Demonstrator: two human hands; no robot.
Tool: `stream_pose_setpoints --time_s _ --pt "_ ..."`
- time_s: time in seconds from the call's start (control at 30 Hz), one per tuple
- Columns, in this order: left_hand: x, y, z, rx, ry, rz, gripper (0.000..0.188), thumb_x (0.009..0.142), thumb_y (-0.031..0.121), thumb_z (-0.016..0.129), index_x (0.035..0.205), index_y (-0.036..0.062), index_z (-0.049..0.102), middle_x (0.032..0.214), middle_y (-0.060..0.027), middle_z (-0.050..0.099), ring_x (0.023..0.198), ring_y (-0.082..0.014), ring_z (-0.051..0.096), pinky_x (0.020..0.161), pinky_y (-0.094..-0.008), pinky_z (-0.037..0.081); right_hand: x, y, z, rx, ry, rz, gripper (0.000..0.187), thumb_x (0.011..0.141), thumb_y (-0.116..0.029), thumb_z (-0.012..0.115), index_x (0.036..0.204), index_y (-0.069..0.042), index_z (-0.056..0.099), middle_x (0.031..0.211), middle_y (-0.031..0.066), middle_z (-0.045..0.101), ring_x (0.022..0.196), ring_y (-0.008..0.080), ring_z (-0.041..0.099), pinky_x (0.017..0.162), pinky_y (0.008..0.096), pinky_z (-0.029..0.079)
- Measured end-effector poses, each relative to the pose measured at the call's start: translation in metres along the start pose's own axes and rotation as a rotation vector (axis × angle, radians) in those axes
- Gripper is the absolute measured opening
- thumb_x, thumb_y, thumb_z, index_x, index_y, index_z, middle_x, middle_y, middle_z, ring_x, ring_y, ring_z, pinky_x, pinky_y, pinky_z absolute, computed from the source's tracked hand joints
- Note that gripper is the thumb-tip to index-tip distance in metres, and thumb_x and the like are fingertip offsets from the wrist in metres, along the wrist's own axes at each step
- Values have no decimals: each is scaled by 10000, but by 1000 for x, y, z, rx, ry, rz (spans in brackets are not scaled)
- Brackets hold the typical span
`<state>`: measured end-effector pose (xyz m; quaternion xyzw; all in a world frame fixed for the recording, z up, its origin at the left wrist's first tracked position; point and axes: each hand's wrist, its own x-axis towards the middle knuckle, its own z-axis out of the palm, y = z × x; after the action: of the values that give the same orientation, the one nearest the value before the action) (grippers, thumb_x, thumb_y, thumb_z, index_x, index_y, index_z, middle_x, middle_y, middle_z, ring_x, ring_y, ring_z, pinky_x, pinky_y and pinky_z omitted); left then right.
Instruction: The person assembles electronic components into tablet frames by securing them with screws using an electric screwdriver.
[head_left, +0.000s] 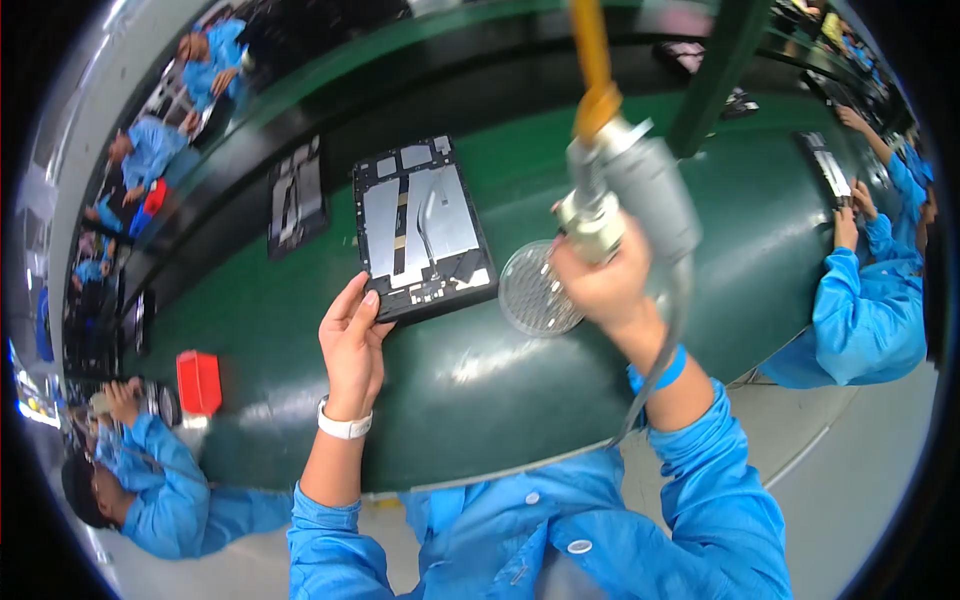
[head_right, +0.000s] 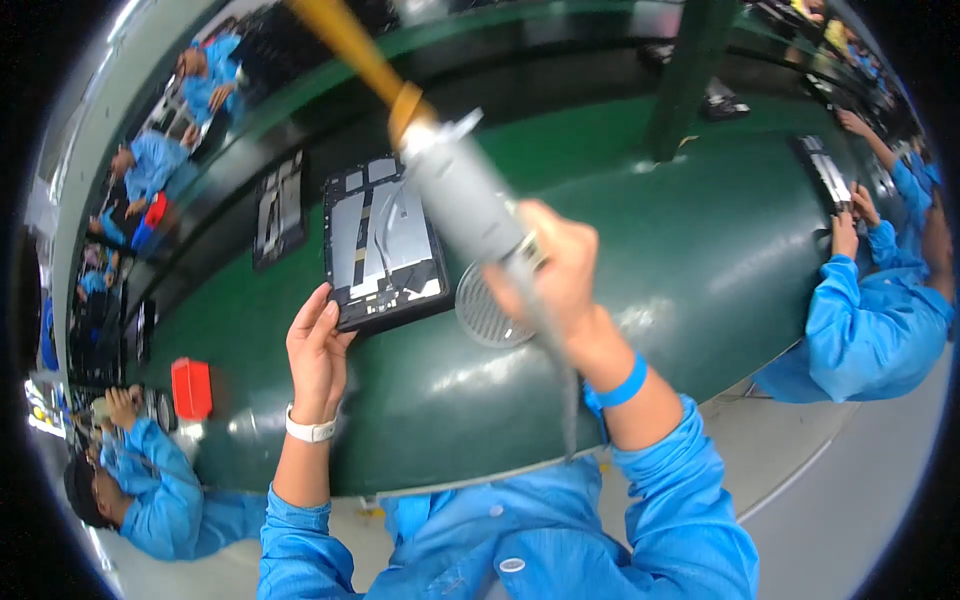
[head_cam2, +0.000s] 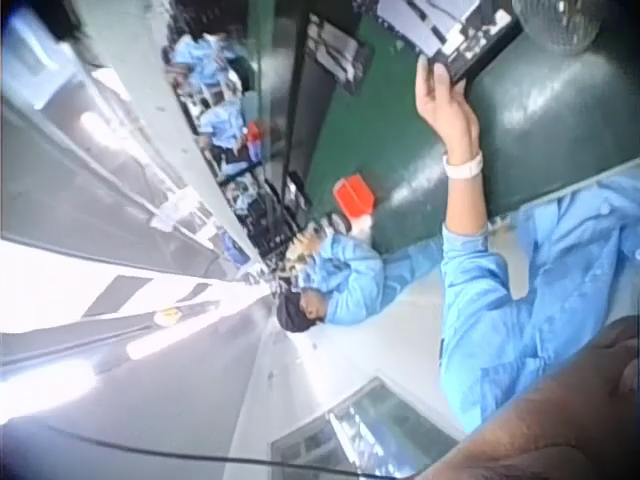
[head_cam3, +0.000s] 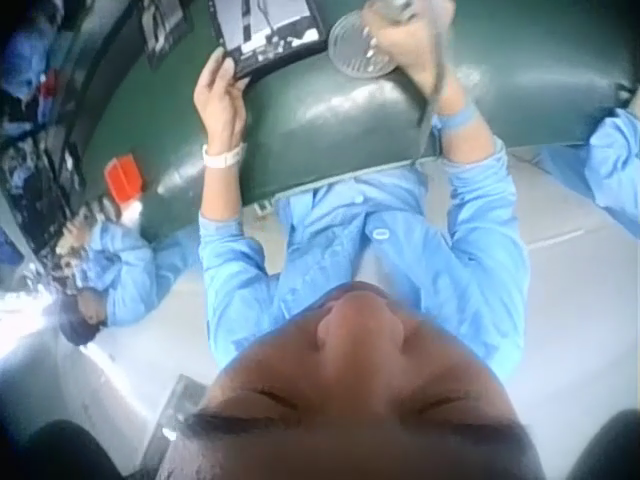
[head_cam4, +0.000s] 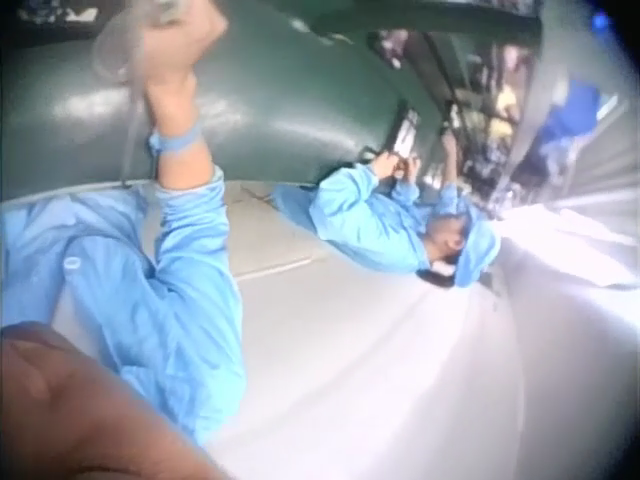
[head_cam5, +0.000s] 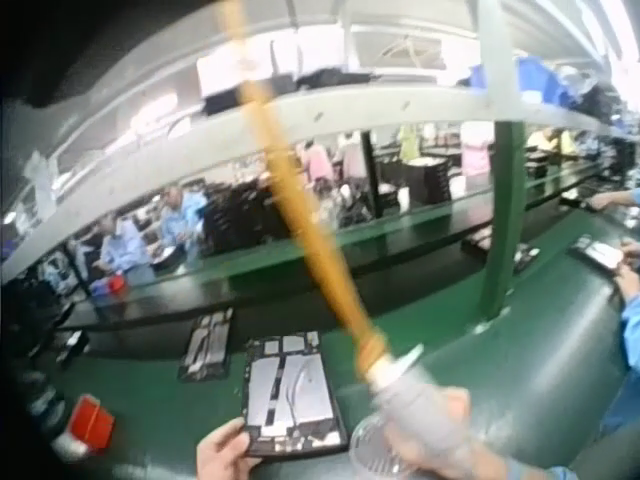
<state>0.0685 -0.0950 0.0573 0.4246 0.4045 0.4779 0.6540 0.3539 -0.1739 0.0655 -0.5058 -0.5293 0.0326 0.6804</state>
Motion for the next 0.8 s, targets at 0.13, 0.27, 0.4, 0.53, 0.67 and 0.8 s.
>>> stream_pose_setpoints --time_s 0.13,0.27,0.4,0.53,0.67,0.8 --pt "-59 -7 -40 82 67 -47 363 958 18 613 1304 -68 548 1254 -151 610 1071 -205 649 916 -324 556 -5 -7 5 97 -61 187 296 764 61 625 1058 38 613 1001 92 675 832 139 644 758 289 530" --pt "-81 -18 -45 519 64 318 373 898 -10 661 1260 -73 597 1434 -183 488 1312 -276 496 1095 -380 404 -5 -7 3 103 -71 168 293 771 84 574 1063 61 587 989 122 657 702 112 602 581 244 503" --pt "-84 -5 -16 1086 -193 780 277 784 7 746 1057 2 695 1144 -131 656 1163 -323 576 974 -412 470 -14 -12 11 107 -27 165 268 781 69 563 1048 84 588 907 112 643 610 115 571 531 249 482" --pt "-74 -12 -4 1005 -589 836 302 728 33 780 1017 11 695 1080 -108 660 1059 -333 605 889 -427 511 -20 -23 11 178 -6 252 216 754 63 624 970 65 635 995 100 685 804 109 617 725 264 513" --pt "-60 1 -22 1032 -725 835 293 729 -15 716 1020 15 694 1155 -99 662 1071 -337 616 866 -433 529 -15 -14 5 84 -1 139 257 772 74 577 1027 100 591 896 123 642 603 118 573 532 254 478" --pt "-64 10 -18 1239 -843 871 250 735 33 710 985 44 699 1217 -87 670 1122 -333 609 867 -440 526 -11 -14 7 94 -48 128 244 781 79 589 1024 90 601 903 125 648 623 115 578 543 252 481"
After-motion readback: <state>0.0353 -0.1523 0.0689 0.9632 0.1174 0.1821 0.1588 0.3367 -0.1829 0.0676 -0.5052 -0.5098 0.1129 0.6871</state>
